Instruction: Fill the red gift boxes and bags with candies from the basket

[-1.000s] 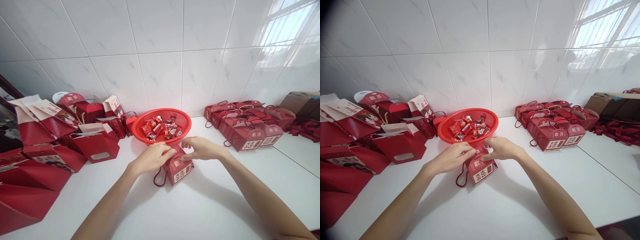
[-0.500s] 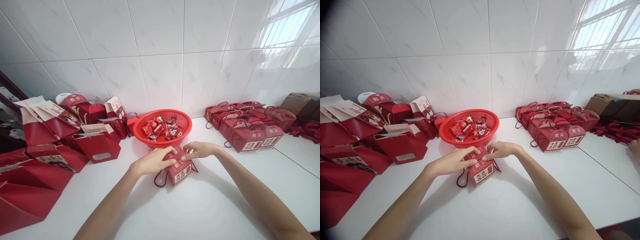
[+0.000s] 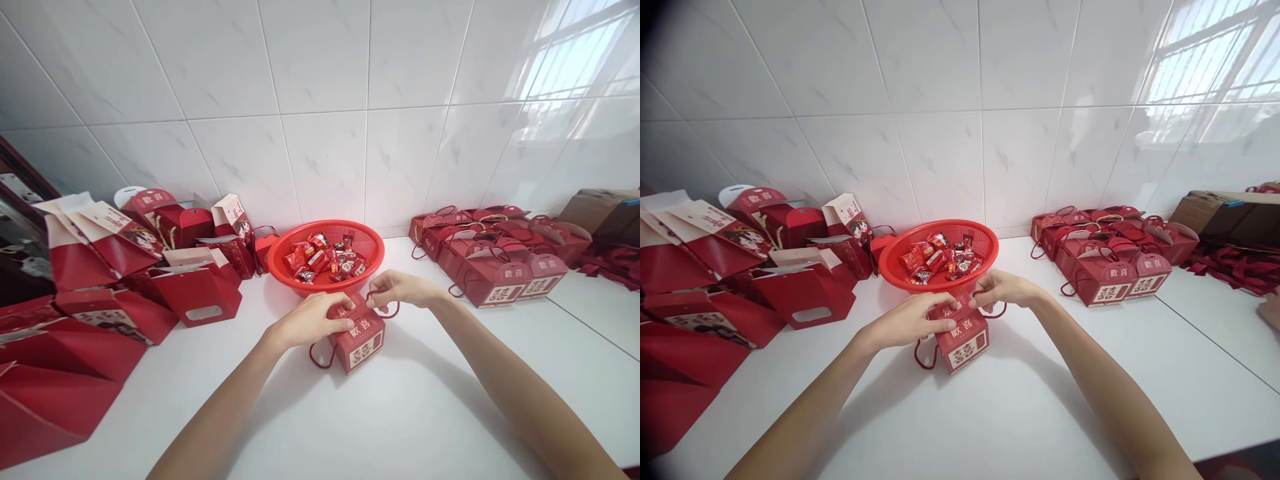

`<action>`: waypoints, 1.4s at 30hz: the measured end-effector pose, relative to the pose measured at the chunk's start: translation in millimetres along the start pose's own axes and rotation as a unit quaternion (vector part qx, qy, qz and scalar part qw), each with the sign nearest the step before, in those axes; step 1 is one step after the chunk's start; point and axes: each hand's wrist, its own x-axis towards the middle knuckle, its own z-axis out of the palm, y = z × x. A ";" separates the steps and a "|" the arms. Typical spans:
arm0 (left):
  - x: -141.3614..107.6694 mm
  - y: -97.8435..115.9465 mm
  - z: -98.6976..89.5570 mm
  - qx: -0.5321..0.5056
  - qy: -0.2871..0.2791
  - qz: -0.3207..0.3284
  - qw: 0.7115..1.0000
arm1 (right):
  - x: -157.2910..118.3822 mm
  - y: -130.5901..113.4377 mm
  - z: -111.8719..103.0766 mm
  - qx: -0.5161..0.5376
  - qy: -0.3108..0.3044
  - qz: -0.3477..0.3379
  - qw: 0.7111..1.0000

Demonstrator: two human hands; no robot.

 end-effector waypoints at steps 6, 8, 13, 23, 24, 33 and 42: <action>-3.6 8.9 8.8 0.062 0.101 0.015 0.993 | -16.6 -27.6 19.3 0.062 0.034 -0.066 0.995; -5.9 13.8 7.2 0.007 0.120 0.026 0.992 | -20.3 -32.1 25.0 0.068 0.042 -0.070 0.994; -20.1 27.1 -10.0 -0.245 0.101 0.059 0.962 | -25.2 -35.3 30.3 0.037 0.100 -0.097 0.990; -27.5 32.9 0.7 -0.332 0.046 0.205 0.919 | -22.2 -41.3 48.8 -0.065 0.240 -0.111 0.962; -26.8 33.2 3.5 -0.323 0.051 0.206 0.922 | -21.4 -40.0 49.8 -0.078 0.253 -0.112 0.958; -23.6 30.2 17.6 -0.076 0.144 0.237 0.958 | -19.0 -34.0 57.1 -0.105 0.258 -0.127 0.952; -29.6 33.0 12.9 0.038 0.189 0.257 0.947 | -49.3 -41.9 36.1 -0.111 0.410 -0.161 0.891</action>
